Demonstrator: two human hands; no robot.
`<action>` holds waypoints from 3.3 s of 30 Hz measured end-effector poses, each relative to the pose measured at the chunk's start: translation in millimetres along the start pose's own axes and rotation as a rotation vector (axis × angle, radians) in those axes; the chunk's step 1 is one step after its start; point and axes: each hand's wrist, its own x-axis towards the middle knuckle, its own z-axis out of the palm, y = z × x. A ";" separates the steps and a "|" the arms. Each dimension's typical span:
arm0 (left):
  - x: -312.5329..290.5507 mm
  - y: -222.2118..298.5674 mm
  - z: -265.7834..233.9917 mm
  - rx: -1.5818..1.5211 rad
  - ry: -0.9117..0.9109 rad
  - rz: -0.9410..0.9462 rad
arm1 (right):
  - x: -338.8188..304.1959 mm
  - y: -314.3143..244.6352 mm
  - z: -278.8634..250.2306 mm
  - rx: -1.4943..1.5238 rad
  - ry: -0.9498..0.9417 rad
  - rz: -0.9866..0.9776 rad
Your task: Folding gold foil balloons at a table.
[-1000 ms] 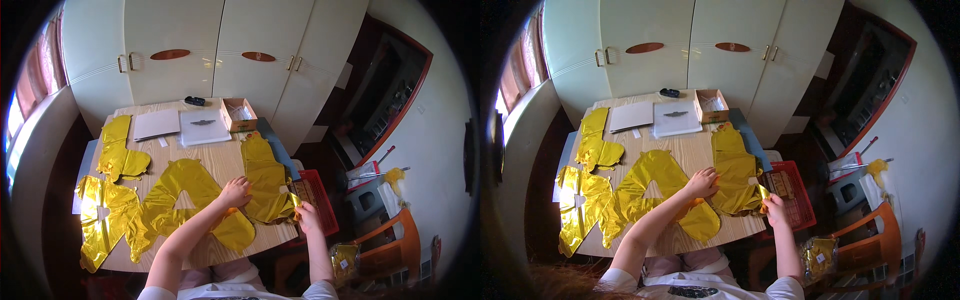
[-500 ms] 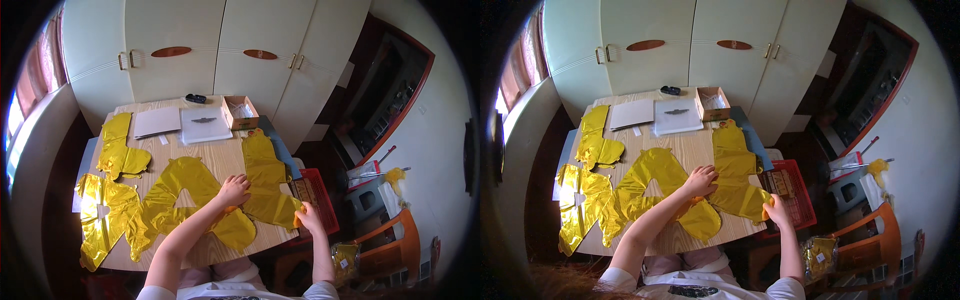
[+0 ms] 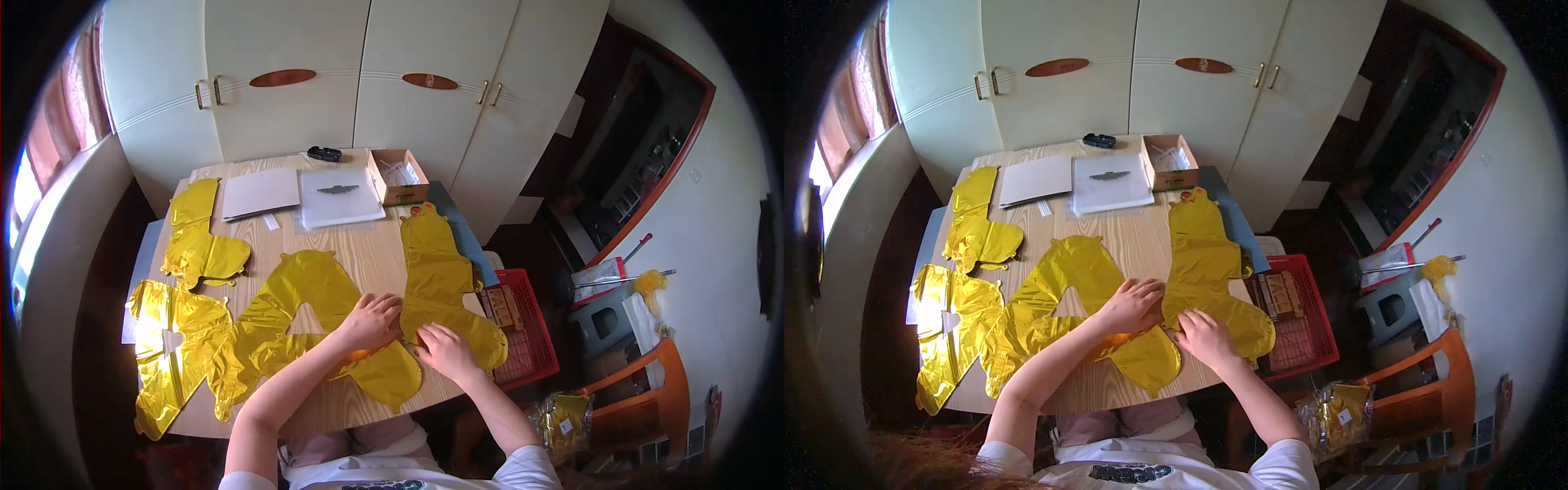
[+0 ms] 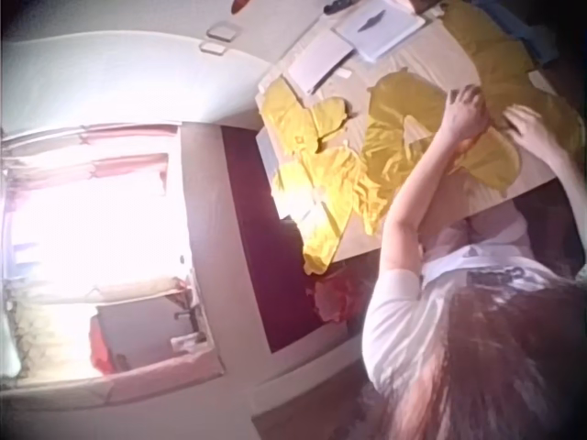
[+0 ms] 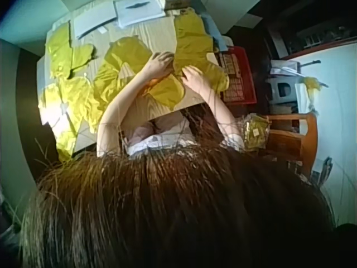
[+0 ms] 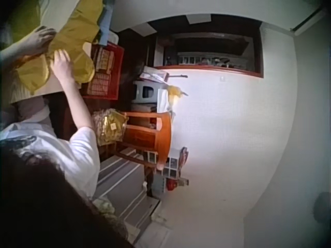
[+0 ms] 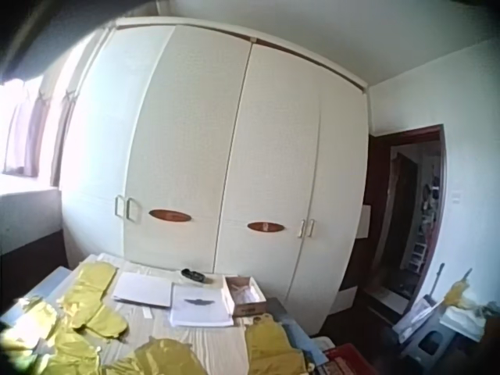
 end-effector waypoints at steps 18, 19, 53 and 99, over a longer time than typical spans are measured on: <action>-4.9 6.3 13.1 -0.093 0.223 0.121 | 0.7 16.2 -7.8 0.387 0.084 0.296; -4.9 6.5 13.1 -0.107 0.248 0.179 | 0.9 16.7 -8.2 0.423 0.076 0.330; 22.4 47.0 18.0 0.095 0.000 0.075 | -6.7 50.4 17.9 1.277 0.067 0.673; 34.3 -31.4 20.0 -1.078 0.048 -0.549 | 116.3 5.7 -168.6 -0.036 0.519 -0.516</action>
